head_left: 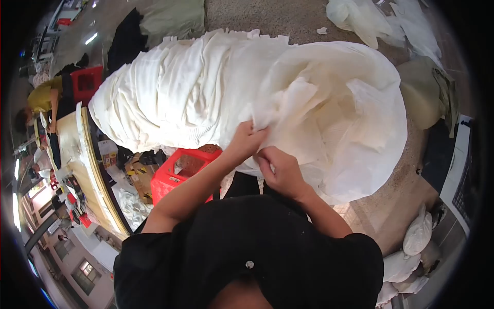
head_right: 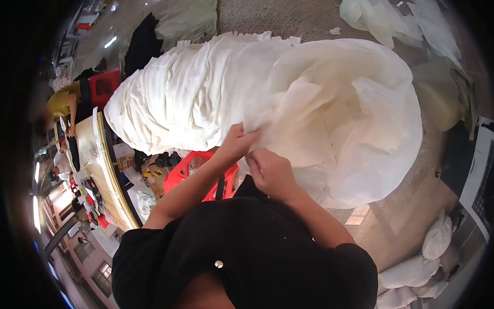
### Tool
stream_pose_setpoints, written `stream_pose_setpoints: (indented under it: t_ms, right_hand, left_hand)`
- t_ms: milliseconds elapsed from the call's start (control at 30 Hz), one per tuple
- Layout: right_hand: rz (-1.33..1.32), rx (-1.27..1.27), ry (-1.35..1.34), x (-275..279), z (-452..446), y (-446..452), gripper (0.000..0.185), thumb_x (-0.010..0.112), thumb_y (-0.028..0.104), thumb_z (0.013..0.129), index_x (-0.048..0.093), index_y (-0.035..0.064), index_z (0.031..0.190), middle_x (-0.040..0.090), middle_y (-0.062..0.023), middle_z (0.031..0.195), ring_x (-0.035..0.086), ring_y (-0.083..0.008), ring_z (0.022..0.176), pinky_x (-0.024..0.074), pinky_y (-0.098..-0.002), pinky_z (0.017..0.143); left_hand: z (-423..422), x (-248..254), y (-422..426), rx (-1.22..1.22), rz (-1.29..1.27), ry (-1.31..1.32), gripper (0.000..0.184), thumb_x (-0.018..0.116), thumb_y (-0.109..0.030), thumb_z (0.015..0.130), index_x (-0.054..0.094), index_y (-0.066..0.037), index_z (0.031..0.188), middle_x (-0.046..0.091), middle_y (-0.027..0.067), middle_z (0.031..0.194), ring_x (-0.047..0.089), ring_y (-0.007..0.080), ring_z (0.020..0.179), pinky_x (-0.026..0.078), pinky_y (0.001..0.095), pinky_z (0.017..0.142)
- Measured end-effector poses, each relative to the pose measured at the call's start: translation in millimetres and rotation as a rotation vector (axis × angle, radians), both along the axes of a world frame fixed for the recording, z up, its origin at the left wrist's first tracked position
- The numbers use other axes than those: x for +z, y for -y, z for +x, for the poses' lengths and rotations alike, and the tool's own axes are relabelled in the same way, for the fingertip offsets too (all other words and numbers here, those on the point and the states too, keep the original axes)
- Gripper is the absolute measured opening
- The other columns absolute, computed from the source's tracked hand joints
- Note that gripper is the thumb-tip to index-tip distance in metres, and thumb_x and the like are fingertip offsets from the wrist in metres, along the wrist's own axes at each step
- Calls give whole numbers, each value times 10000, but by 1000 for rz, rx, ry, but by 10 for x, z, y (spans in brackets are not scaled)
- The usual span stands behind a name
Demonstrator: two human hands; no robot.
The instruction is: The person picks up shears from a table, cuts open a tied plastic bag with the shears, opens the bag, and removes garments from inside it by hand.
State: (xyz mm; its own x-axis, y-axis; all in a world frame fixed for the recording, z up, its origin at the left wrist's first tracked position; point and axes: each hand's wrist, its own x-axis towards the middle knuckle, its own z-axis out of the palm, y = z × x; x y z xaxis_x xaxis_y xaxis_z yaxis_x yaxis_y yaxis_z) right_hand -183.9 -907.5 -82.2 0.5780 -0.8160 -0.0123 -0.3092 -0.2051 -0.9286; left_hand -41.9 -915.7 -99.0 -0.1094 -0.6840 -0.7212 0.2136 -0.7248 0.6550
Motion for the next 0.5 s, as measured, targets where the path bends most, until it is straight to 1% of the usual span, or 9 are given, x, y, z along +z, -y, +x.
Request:
stream_pose_setpoints:
  t_ms: [67,100,167,200,233,333,400,433,500]
  right_hand:
    - [-20,-11,-35,358,-10,167,217,599,94,725,516,27,914,554,-134,745,557,-265,637,442,-323,595]
    - [-295,-39,18,514,42,353,238,607,125,728,520,25,925,558,-135,758,558,-267,648,439,-335,614]
    - [-507,81,117,590,82,535,311,626,190,721,519,20,959,570,-140,782,558,-281,673,432,-358,645]
    - [-437,232,174,588,73,571,362,637,225,711,515,18,981,577,-145,792,558,-295,688,427,-369,656]
    - [177,722,-37,697,20,669,423,654,266,683,497,35,1002,580,-157,781,562,-310,706,424,-368,638]
    - [329,693,42,1015,-74,636,329,642,263,659,508,43,864,566,-164,699,553,-343,688,414,-402,604]
    - [209,611,32,1223,-8,635,223,616,190,652,499,48,778,557,-155,652,554,-340,643,410,-417,574]
    - [17,482,42,1350,59,668,195,603,161,641,500,48,762,554,-145,636,556,-335,629,414,-416,562]
    - [-288,240,112,1621,244,767,164,588,127,617,500,49,732,552,-128,620,559,-322,608,422,-411,537]
  left_hand:
    - [118,238,5,-185,-267,299,304,553,-194,771,541,28,978,570,34,843,521,109,809,425,282,697]
    - [208,255,-108,-385,-364,292,279,552,-162,763,542,32,963,579,40,839,530,119,793,427,281,691]
    - [249,491,-196,-836,-490,289,244,568,-115,739,549,35,931,596,54,825,547,134,756,435,274,676]
    - [219,803,-137,-1082,-516,301,235,585,-100,722,555,33,914,604,61,815,555,140,737,440,268,666]
    - [245,1058,-90,-1096,-528,293,235,585,-100,722,555,33,914,604,61,815,555,140,737,440,268,666]
    - [461,1412,-80,-939,-459,159,254,631,-74,677,557,0,909,596,100,720,599,183,701,445,308,587]
    - [580,1396,-94,-677,-465,-29,255,653,-50,667,571,-20,907,606,80,731,596,150,706,466,287,616]
    - [538,1420,-67,-687,-225,38,264,650,-42,680,568,-26,931,612,71,790,587,135,746,474,272,657]
    - [338,922,-247,-502,-435,158,318,640,-90,714,525,-8,998,575,99,948,544,153,864,445,298,738]
